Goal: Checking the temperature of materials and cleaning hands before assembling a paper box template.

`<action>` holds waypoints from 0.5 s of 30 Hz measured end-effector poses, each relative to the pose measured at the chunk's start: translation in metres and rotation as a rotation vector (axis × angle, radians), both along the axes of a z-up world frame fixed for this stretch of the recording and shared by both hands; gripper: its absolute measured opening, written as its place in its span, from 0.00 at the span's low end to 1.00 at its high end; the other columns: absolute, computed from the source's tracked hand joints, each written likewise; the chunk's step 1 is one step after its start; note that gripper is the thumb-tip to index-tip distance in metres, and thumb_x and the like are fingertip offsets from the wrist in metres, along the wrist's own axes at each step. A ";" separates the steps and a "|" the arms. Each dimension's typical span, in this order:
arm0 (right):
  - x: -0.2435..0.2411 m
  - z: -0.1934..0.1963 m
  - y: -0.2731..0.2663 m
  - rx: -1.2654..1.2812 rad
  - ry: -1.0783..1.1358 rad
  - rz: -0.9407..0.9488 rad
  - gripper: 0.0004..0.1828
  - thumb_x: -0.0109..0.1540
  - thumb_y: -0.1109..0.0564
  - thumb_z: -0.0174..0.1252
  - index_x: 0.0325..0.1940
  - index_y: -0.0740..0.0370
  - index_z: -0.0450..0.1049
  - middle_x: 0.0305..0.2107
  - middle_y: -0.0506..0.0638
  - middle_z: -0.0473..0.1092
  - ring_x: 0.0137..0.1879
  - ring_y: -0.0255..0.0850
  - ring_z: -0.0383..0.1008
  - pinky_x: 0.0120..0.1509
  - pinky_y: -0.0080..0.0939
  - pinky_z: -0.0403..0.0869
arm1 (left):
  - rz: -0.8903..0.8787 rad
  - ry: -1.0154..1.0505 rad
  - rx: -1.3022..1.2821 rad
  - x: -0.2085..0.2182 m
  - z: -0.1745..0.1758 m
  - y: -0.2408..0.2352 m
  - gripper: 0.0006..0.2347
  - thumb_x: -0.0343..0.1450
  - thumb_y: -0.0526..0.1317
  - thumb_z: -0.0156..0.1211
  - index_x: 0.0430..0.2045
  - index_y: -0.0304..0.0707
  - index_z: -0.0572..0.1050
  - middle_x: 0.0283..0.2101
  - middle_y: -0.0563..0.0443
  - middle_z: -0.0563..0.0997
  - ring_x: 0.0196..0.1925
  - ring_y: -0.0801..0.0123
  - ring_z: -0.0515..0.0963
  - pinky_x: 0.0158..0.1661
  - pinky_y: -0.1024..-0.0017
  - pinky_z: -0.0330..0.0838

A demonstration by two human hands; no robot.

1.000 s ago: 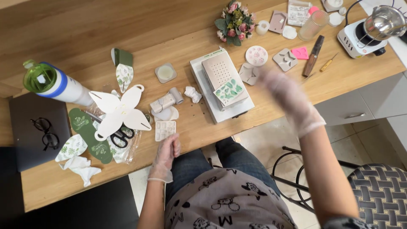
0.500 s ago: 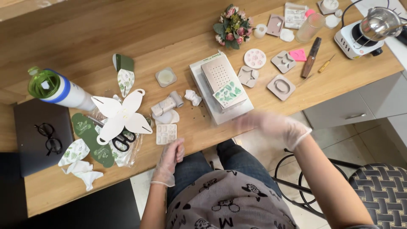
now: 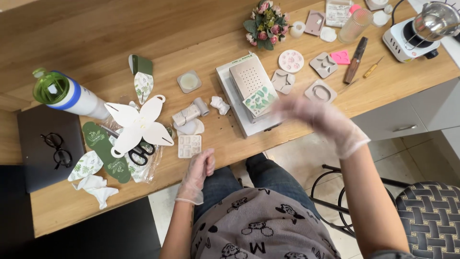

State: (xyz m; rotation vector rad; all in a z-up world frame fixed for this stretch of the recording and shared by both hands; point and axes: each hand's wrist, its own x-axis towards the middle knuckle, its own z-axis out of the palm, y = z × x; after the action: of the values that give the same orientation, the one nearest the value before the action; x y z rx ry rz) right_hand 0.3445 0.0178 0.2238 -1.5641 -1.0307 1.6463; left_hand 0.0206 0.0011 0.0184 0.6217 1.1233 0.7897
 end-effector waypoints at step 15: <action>-0.009 -0.079 0.070 0.141 0.040 -0.385 0.44 0.69 0.30 0.22 0.77 0.62 0.51 0.55 0.60 0.73 0.71 0.53 0.65 0.74 0.63 0.51 | 0.054 -0.264 0.075 0.101 0.042 0.085 0.35 0.70 0.59 0.59 0.69 0.43 0.58 0.66 0.40 0.66 0.64 0.57 0.68 0.58 0.61 0.64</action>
State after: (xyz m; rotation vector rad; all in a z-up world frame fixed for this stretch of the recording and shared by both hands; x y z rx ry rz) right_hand 0.3356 0.0873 0.1445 -1.5179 -0.7499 1.3084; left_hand 0.1214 0.0860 0.0604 0.5331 0.8752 0.9350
